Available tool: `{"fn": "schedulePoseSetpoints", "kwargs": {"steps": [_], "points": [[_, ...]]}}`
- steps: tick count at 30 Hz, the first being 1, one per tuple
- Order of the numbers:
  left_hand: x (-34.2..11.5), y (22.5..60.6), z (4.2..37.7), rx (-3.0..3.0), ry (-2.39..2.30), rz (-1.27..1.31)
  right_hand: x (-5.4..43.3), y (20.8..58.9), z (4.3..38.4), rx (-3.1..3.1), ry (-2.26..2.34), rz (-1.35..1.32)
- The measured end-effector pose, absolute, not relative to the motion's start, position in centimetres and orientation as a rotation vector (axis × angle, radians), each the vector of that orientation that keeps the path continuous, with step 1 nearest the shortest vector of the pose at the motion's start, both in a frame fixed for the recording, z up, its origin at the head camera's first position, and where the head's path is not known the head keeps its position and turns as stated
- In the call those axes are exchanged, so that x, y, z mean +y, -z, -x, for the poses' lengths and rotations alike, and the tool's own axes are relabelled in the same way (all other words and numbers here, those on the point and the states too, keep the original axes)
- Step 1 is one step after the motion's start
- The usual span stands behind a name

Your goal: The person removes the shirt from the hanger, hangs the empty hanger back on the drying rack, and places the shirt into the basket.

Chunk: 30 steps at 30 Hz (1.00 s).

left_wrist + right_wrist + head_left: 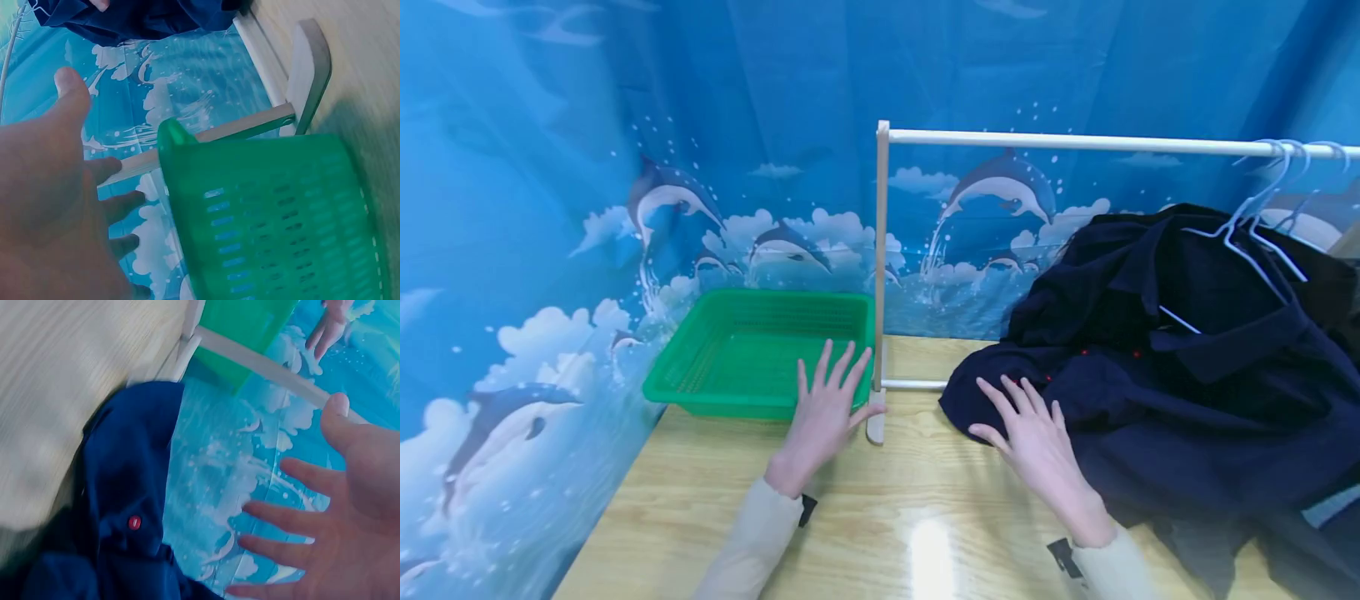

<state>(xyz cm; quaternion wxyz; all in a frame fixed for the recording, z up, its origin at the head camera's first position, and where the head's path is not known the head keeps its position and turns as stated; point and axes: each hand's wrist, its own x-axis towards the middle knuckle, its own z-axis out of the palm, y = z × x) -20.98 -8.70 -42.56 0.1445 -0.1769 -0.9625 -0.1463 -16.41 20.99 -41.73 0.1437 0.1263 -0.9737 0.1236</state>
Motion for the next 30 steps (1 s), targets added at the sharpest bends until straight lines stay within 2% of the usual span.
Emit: {"fn": "schedulePoseSetpoints", "kwargs": {"steps": [9,21,30], "points": [[-9.2,40.0,22.1,-2.624,0.410,0.506,24.1,40.9,16.2,-2.564,-0.335,-0.382],[-7.8,34.9,26.9,-2.388,0.391,0.444,28.2,36.1,16.5,-2.273,-0.294,-0.299],[-6.5,34.6,29.8,-2.481,0.200,0.397,31.1,33.0,16.4,-2.149,-0.250,-0.224]]}}
